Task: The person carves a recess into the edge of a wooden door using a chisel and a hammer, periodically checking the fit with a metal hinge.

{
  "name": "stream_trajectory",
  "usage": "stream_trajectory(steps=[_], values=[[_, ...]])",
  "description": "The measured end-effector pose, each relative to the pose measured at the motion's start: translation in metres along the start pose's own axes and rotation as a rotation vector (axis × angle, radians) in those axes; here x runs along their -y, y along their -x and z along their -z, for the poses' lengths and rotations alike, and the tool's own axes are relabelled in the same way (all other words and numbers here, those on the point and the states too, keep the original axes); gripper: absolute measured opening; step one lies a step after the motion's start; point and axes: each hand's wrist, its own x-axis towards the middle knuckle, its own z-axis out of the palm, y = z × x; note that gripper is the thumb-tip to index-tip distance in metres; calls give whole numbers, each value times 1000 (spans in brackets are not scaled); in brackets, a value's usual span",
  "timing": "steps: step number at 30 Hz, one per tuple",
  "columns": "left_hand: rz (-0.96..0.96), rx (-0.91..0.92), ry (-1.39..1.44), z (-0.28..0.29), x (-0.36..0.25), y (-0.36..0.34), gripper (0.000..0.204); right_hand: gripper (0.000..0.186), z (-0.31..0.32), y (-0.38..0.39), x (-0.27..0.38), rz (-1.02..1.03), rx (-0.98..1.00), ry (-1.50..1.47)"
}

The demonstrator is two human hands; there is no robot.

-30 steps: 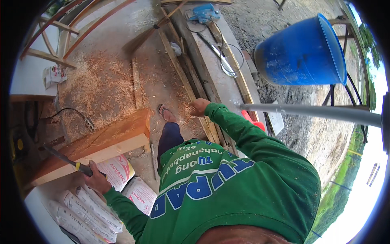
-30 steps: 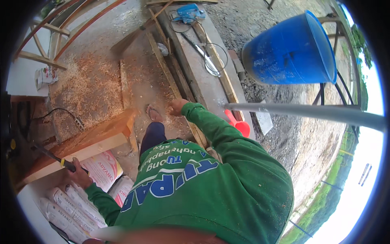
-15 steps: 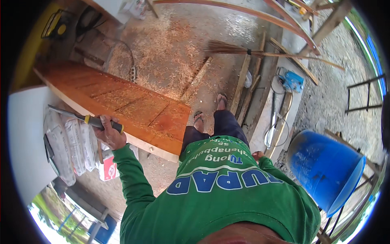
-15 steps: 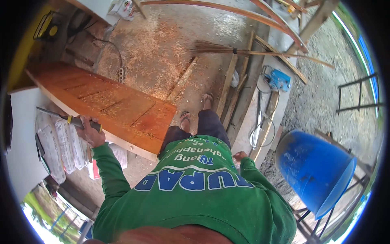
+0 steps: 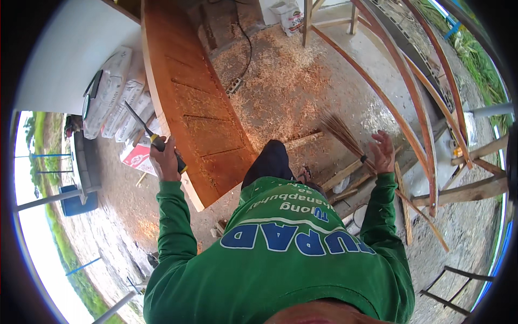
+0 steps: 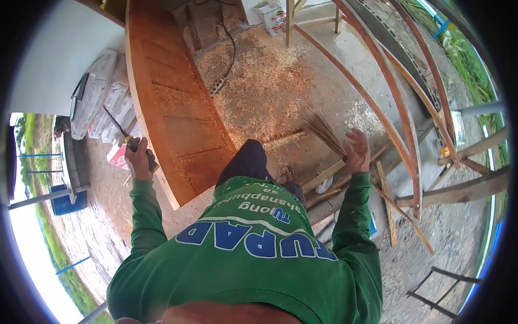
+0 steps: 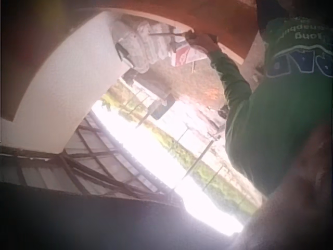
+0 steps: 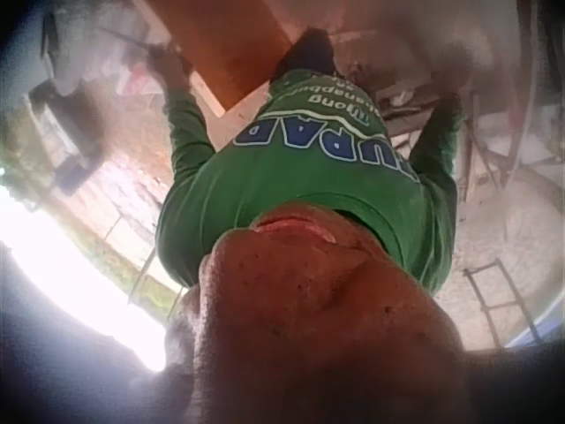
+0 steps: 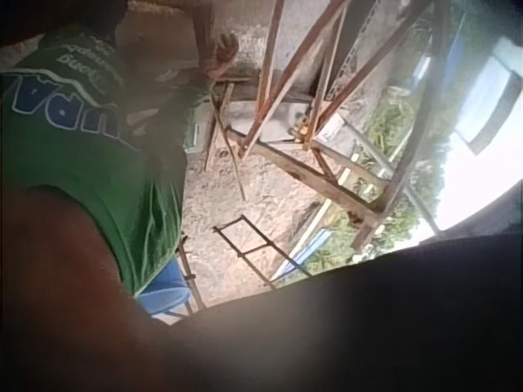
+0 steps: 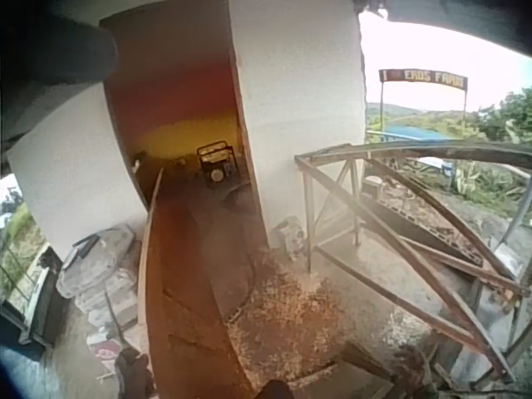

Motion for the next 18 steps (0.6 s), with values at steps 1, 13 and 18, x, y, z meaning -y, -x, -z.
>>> stream_trajectory(steps=[1,13,18], values=[[-50,-68,-110,2,-3,2,22,47,-17,-20,35,23,35,-110],[-53,-230,-224,-20,10,-79,24,82,-243,-35,252,395,1413,-1482],[-52,-255,-144,-35,22,-125,17,79,-301,-103,266,379,1604,-1323]])
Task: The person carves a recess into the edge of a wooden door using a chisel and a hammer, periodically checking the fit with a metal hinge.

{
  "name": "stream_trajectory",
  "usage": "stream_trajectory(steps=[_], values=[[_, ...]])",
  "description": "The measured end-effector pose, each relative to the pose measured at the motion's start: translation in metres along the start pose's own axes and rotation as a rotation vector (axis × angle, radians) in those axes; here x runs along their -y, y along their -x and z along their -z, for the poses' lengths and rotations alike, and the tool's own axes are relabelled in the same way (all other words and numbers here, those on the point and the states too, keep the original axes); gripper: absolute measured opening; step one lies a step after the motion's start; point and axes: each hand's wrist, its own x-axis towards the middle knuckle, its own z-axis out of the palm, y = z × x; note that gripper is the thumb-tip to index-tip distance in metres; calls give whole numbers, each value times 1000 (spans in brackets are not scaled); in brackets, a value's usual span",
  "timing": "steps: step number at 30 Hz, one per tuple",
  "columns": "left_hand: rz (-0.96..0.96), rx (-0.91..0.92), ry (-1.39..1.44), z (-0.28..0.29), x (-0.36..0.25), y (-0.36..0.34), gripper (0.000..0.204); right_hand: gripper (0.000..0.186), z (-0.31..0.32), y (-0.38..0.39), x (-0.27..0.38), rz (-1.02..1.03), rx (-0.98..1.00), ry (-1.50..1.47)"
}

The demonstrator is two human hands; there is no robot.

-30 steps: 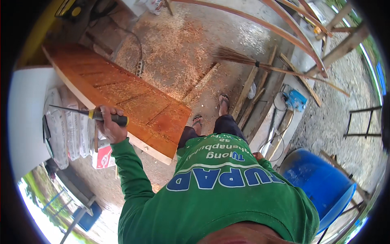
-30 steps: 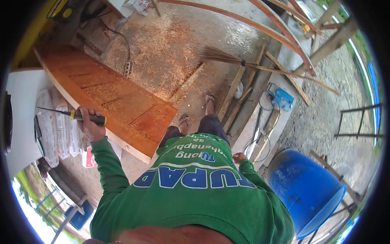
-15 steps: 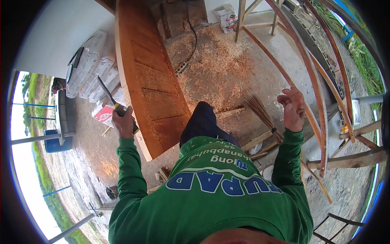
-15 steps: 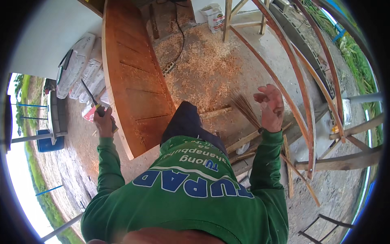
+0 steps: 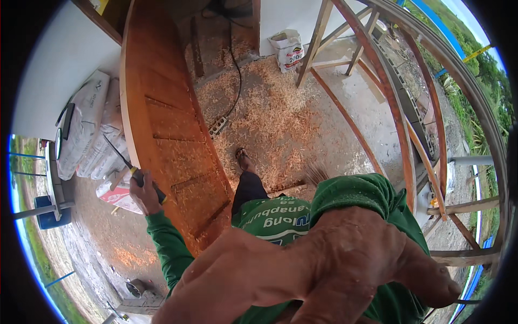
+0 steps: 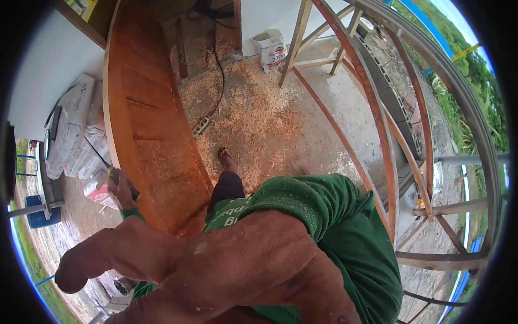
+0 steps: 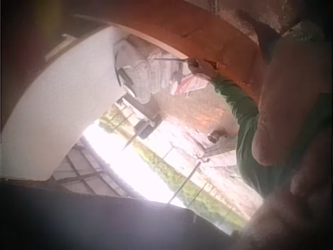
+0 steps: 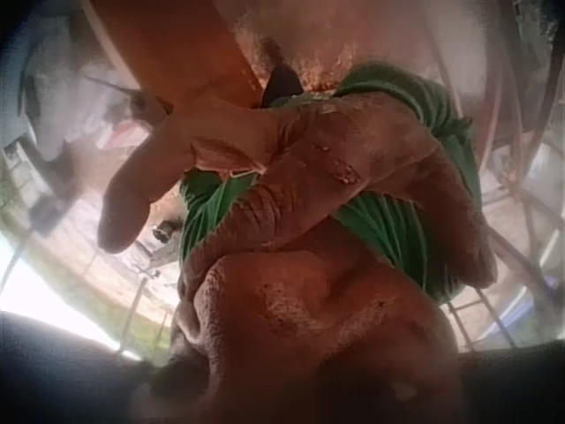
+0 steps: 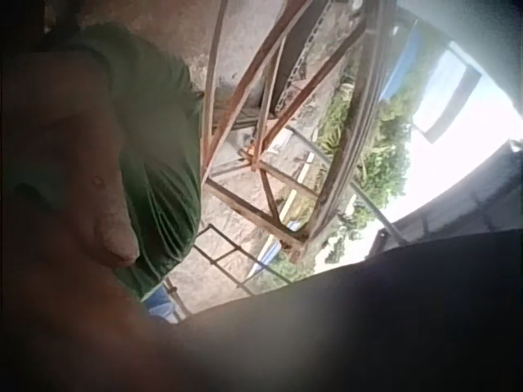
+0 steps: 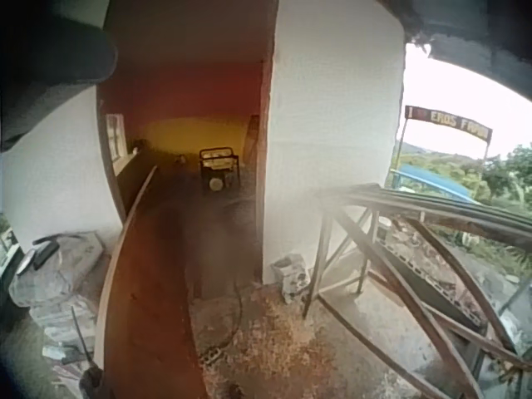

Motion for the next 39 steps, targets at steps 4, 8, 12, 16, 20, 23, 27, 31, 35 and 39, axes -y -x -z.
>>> stream_trajectory(steps=[4,8,12,16,20,23,27,31,35,39], values=[[-1,59,46,-38,9,-36,17,83,77,-34,37,-184,-22,238],[-340,-163,-221,-68,-20,-47,22,74,154,-36,61,-145,-117,620],[-233,-5,58,-99,-54,-79,26,61,255,58,86,-629,-577,997],[-180,-52,44,-144,-85,-99,26,53,338,195,78,-1499,-944,1138],[-70,75,81,-176,-63,-118,25,53,398,311,79,-1997,-380,1190],[265,159,176,-205,-59,-123,26,49,471,316,87,-2025,-373,1158],[527,256,-205,-238,-68,-131,39,41,546,256,103,-1884,-406,1330],[568,320,-339,-278,-66,-156,25,39,638,197,98,-1670,-166,1468],[503,327,-300,-313,-61,-189,21,37,685,114,72,-1301,-163,1425],[376,391,-363,-336,-46,-230,18,37,730,69,30,-1320,134,1286]])
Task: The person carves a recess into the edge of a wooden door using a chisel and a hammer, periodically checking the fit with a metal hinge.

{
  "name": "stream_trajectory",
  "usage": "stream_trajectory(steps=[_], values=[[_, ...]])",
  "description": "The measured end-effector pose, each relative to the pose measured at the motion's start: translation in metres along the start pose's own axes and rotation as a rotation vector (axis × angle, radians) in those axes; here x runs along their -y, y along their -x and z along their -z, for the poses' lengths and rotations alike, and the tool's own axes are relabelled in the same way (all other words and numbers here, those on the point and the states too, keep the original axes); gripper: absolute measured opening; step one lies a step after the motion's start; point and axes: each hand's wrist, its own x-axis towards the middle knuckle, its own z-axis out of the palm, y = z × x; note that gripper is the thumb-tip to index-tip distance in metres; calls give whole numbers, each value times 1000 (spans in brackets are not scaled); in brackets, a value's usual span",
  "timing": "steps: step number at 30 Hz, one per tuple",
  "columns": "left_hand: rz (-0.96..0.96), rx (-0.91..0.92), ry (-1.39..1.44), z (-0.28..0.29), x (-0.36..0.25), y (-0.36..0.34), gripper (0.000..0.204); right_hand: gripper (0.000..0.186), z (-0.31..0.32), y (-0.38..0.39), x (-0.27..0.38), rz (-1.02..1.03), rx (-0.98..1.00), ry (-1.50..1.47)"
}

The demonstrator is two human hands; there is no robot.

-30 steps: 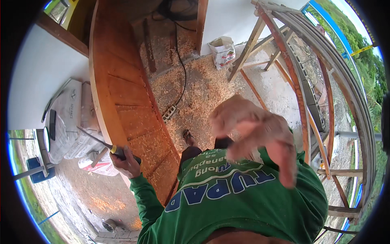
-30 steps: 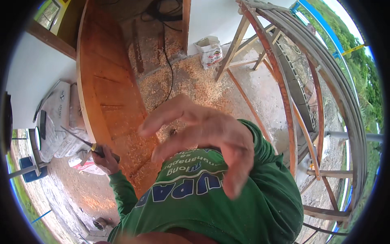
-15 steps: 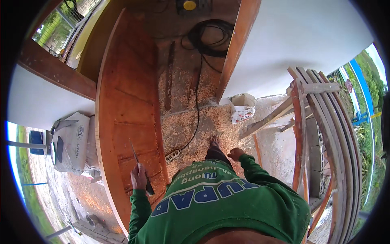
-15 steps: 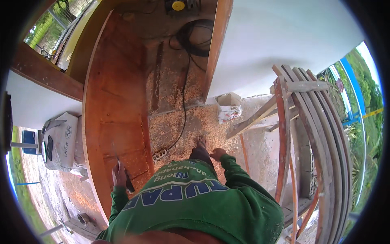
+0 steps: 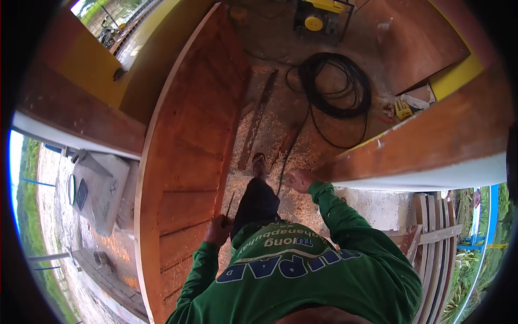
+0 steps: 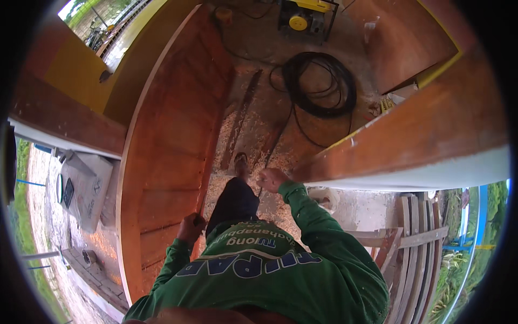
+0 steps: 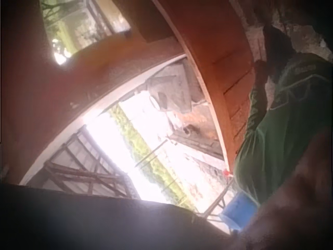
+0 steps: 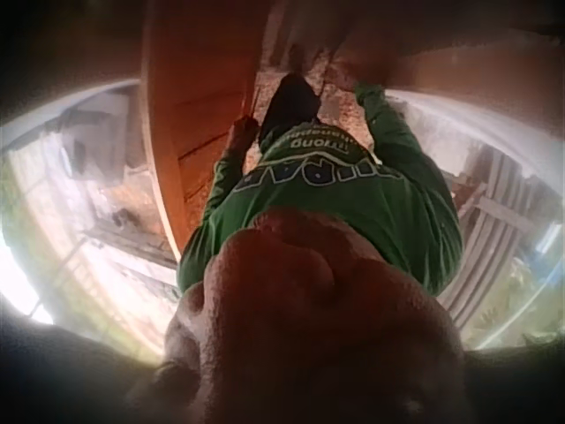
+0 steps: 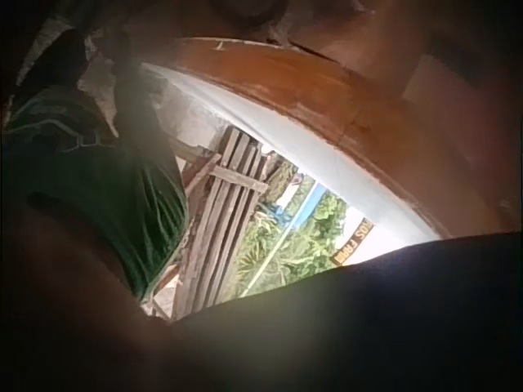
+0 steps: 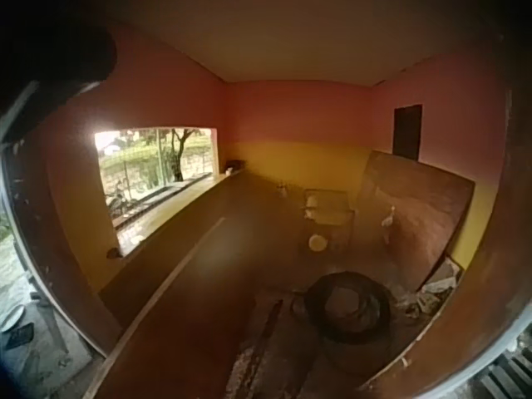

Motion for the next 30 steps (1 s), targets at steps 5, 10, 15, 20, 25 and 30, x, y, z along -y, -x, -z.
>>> stream_trajectory(steps=[5,10,15,20,25,30], values=[[-79,193,-216,-18,32,-78,27,36,20,-50,-22,18,124,-63],[12,249,-10,38,-43,-134,30,38,61,-60,-58,-403,232,41],[-48,159,-91,94,-81,-193,27,38,96,-41,-89,-671,195,163],[-58,155,-107,120,-123,-225,27,26,81,-30,-142,-594,595,463],[-63,136,-54,104,-147,-241,27,28,83,-56,-182,-381,651,361],[25,186,-53,88,-194,-269,31,31,100,-122,-255,-461,528,88]])
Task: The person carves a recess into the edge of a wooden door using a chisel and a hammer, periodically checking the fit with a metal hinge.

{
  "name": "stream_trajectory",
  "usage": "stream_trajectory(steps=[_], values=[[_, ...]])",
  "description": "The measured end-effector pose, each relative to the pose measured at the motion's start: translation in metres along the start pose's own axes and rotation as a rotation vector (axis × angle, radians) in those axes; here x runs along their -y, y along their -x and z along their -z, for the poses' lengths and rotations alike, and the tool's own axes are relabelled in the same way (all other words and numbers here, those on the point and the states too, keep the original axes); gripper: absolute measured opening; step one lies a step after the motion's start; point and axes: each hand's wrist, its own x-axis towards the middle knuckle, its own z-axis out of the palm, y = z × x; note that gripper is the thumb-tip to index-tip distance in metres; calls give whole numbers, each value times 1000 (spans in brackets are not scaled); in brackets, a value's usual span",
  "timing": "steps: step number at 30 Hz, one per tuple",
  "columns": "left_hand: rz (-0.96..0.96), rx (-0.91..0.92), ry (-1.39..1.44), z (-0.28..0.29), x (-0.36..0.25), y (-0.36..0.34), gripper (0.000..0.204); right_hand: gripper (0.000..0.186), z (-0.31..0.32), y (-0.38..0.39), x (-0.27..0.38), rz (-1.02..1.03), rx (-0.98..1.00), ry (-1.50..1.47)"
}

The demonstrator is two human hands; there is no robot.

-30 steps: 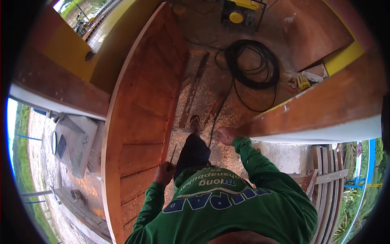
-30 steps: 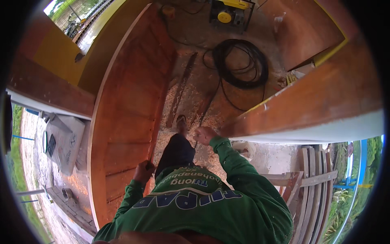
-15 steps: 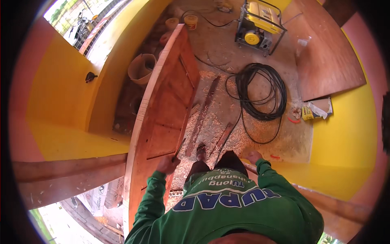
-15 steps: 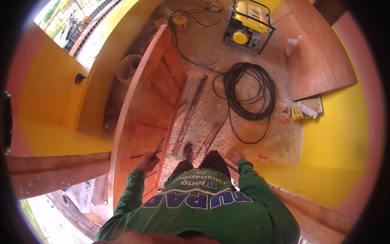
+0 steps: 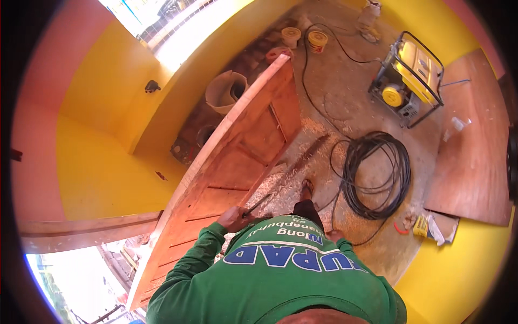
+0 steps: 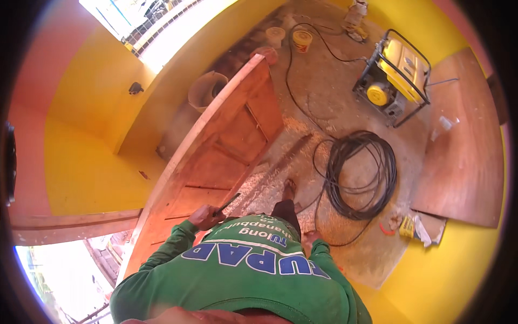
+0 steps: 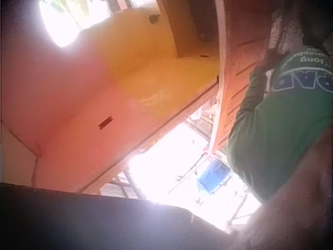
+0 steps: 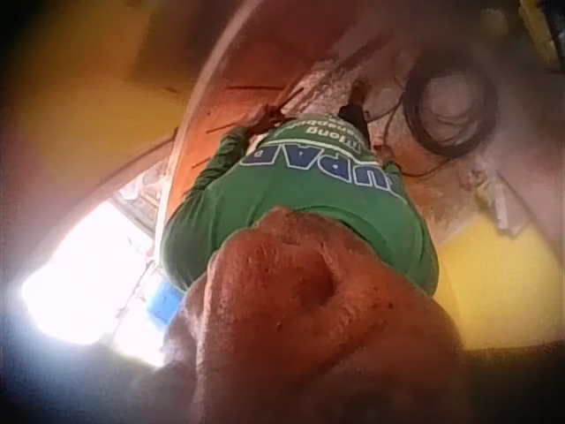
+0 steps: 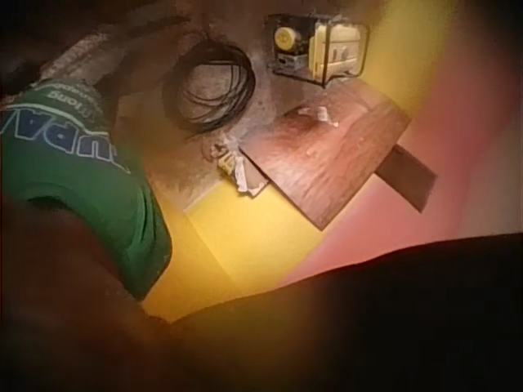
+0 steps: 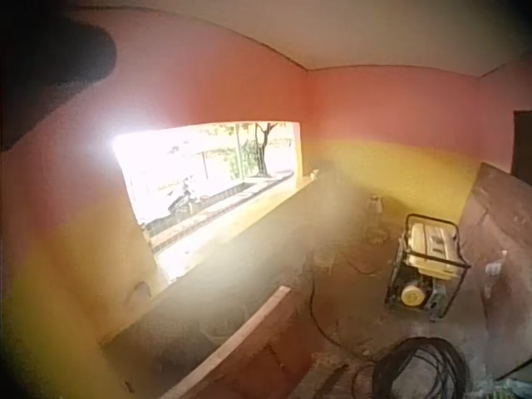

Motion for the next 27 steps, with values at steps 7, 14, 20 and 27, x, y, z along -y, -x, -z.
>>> stream_trajectory(steps=[7,14,20,27], values=[[54,-215,81,26,-44,-44,17,32,186,-24,36,-189,-364,-322],[162,-409,142,23,-21,-47,18,39,297,-41,89,-46,-450,-276],[161,-1074,708,34,-34,-79,23,43,364,-48,151,259,-185,12],[325,-1429,134,73,-19,-116,30,40,501,-93,294,598,-310,212]])
